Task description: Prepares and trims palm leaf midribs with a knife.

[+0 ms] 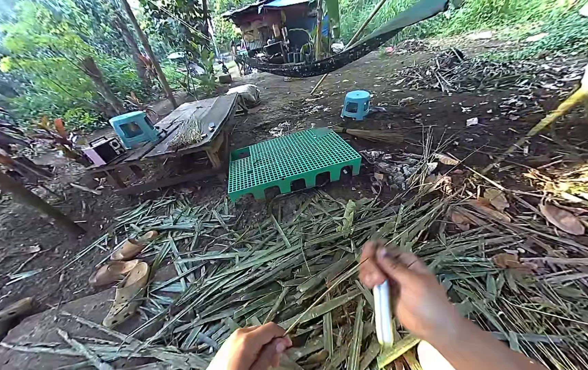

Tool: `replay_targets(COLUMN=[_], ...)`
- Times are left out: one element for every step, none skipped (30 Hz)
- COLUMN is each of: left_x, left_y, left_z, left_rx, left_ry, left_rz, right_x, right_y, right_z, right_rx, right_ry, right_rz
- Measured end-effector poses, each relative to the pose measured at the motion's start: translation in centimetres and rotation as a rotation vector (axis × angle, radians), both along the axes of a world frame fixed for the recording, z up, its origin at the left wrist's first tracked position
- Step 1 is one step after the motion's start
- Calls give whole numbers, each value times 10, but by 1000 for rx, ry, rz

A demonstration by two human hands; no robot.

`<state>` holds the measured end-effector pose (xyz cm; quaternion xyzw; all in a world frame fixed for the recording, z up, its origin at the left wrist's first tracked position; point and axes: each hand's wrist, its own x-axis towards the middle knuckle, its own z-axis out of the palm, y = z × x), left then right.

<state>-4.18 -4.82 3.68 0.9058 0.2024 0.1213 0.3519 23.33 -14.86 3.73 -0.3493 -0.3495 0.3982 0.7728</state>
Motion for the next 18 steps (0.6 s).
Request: replay_targets(left_x=[-6, -12, -18, -25, -33, -40, -47, -55, -61, -65, -67, -68, -68, -68, -68, -64, -59, -52], left_y=[6, 11, 16, 22, 27, 32, 37, 42, 47, 49, 50, 50, 50, 50, 49, 47, 43, 38], left_z=[-1, -2, -3, -5, -6, -7, -8, -11, -12, -12, -11, -10, -8, -6, -5, -3, -1, -1], left_rx=[-9, -14, -18, -22, -24, -38, -49, -63, -95, -144, -207, -272, -329, -365, -373, -353, -306, -240], left_ry=[44, 79, 101, 113, 124, 143, 159, 170, 178, 180, 173, 154, 139, 127, 106, 73, 24, -32], left_rz=[-3, 8, 30, 56, 82, 112, 136, 158, 179, 203, 221, 232, 240, 239, 233, 235, 243, 247], right_x=[16, 33, 50, 65, 79, 91, 102, 112, 119, 125, 129, 133, 137, 141, 142, 141, 137, 129], right_y=[1, 2, 1, -1, -4, -6, -10, -13, -16, -19, -21, -23, -24, -26, -26, -25, -24, -22], right_z=[4, 8, 11, 14, 16, 17, 18, 19, 19, 19, 19, 19, 18, 17, 17, 16, 15, 13], right_rx=[28, 44, 57, 69, 79, 95, 114, 133, 148, 163, 182, 199, 214, 219, 210, 183, 136, 95], right_ry=[26, 56, 92, 126, 149, 170, 199, 224, 241, 250, 261, 268, 275, 275, 273, 252, 201, 132], right_rz=[-74, -142, -205, -260, -303, -338, -369, -396, -419, -439, -455, -463, -468, -478, -492, -501, -483, -422])
